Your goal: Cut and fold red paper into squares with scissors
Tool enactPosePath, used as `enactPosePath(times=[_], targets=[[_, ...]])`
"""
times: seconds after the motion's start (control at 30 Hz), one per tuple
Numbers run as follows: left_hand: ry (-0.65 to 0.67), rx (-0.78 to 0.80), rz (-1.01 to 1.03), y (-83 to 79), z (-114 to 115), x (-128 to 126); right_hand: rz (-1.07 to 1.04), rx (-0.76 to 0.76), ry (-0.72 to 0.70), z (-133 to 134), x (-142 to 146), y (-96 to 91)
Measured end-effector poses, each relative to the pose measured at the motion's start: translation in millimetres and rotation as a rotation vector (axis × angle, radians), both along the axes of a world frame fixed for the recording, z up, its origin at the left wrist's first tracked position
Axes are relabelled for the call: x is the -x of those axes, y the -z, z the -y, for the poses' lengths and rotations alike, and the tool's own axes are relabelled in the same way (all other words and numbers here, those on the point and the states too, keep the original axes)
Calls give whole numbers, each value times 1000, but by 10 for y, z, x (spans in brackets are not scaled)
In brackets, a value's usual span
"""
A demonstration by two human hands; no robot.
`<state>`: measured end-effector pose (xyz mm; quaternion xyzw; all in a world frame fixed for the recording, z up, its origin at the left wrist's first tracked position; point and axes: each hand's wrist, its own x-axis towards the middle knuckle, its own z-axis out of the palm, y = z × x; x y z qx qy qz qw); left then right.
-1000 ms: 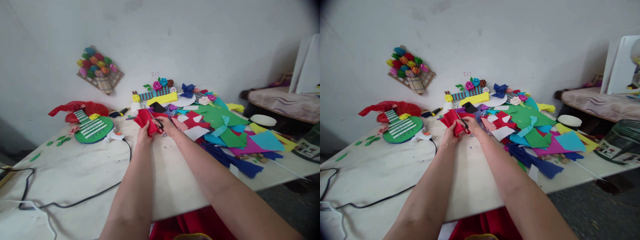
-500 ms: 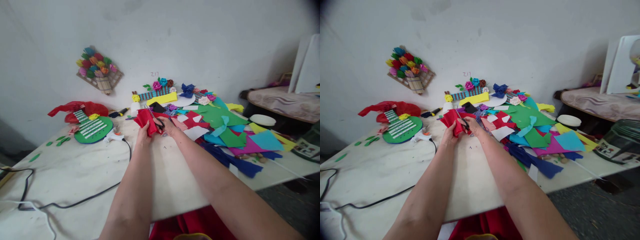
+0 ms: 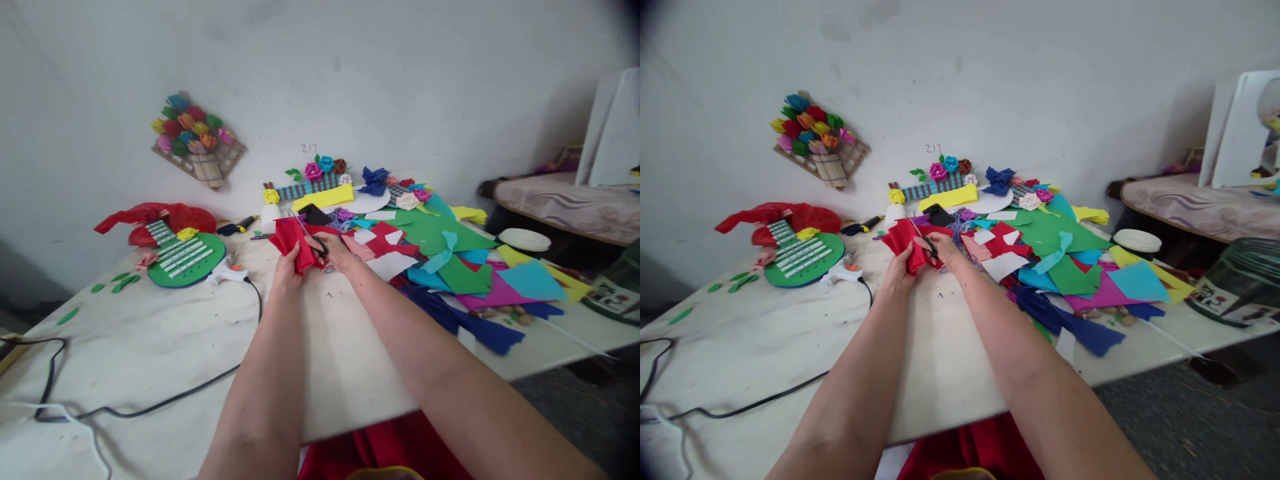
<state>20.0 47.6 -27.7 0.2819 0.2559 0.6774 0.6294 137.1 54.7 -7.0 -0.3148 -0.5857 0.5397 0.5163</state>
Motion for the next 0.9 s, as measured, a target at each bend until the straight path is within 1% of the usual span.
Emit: enactPosePath(times=[0.17,0.3,0.4,0.53,0.77,0.9], targets=[[4,7,-13,-4,11,-5,-13,5,15,10,0,-14],[11,-3,-14,14,-7,-4,8,-14,43,-30,4,10],[-11,-1,17,26,-29,-1,3,-44,65,-69,15,37],[-29,3,27,26,-40,-1,2,-29,81,-70,27,37],[10,-18,-7,23,-18,-2,-25,2,11,-27,10,6],[48,-23,-18,36,-15,-5,-44,8,23,-41,4,14]])
